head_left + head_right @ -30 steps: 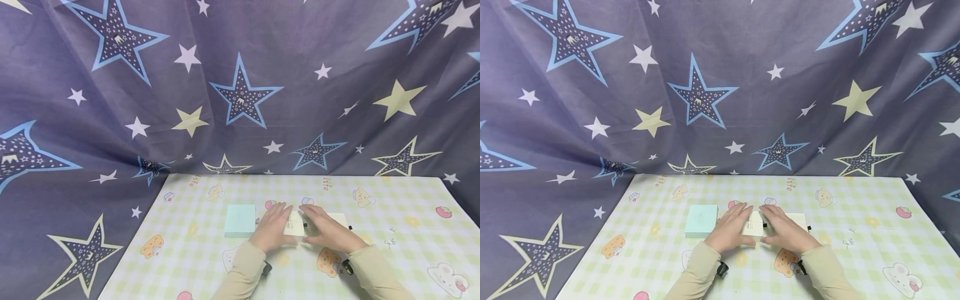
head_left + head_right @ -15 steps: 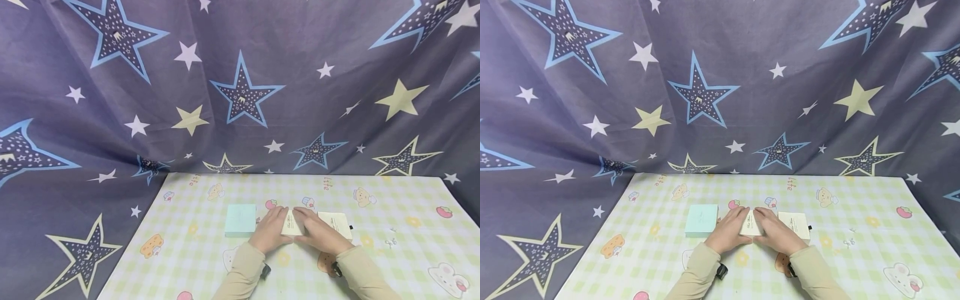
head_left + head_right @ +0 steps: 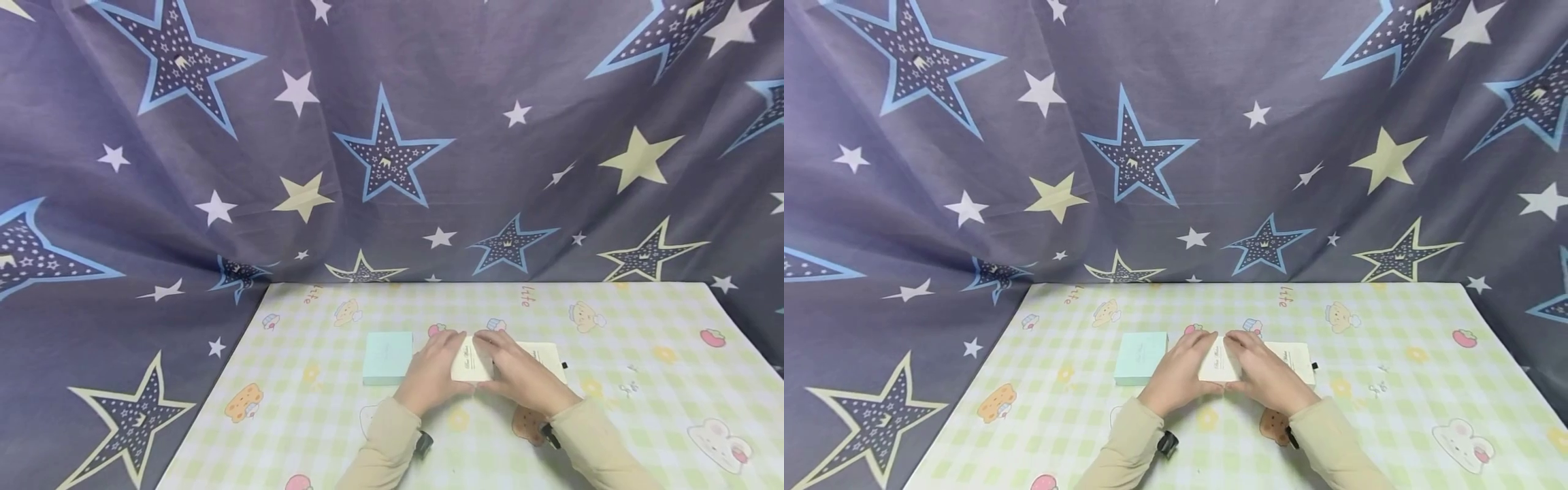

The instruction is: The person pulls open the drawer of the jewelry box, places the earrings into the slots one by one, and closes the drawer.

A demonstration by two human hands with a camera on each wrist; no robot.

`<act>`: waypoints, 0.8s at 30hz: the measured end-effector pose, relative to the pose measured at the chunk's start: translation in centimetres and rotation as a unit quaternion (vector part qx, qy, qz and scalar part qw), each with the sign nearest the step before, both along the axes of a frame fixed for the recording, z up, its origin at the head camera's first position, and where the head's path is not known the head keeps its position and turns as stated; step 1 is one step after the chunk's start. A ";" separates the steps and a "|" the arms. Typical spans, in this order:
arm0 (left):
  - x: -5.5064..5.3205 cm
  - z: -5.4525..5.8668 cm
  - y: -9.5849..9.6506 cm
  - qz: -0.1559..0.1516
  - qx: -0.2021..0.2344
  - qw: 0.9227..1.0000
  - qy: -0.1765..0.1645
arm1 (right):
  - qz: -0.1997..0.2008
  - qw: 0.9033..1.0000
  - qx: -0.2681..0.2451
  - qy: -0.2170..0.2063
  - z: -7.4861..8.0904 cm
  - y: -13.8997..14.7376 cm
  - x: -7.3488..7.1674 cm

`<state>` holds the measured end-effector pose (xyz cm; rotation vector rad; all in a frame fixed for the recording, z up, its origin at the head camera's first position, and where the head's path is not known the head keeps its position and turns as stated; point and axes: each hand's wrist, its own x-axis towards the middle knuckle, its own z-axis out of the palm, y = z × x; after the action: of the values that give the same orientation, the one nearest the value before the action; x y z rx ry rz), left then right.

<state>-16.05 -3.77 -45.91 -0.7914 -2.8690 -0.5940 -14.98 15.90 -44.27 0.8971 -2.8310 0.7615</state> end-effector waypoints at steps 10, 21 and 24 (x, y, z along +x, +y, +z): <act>1.7 0.6 -0.1 -0.013 -0.011 1.000 0.024 | 0.007 0.999 0.025 0.018 1.1 0.4 2.0; 3.7 0.2 0.2 -0.050 -0.040 0.998 0.024 | 0.015 1.000 0.025 -0.011 1.1 0.9 4.5; 4.3 -0.2 0.3 -0.061 -0.037 0.997 0.020 | 0.018 0.999 0.021 -0.023 0.9 0.8 5.2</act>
<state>-11.76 -3.45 -46.15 -0.9835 -2.8364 -0.4816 -9.80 16.74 -43.39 0.9518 -2.8892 0.7385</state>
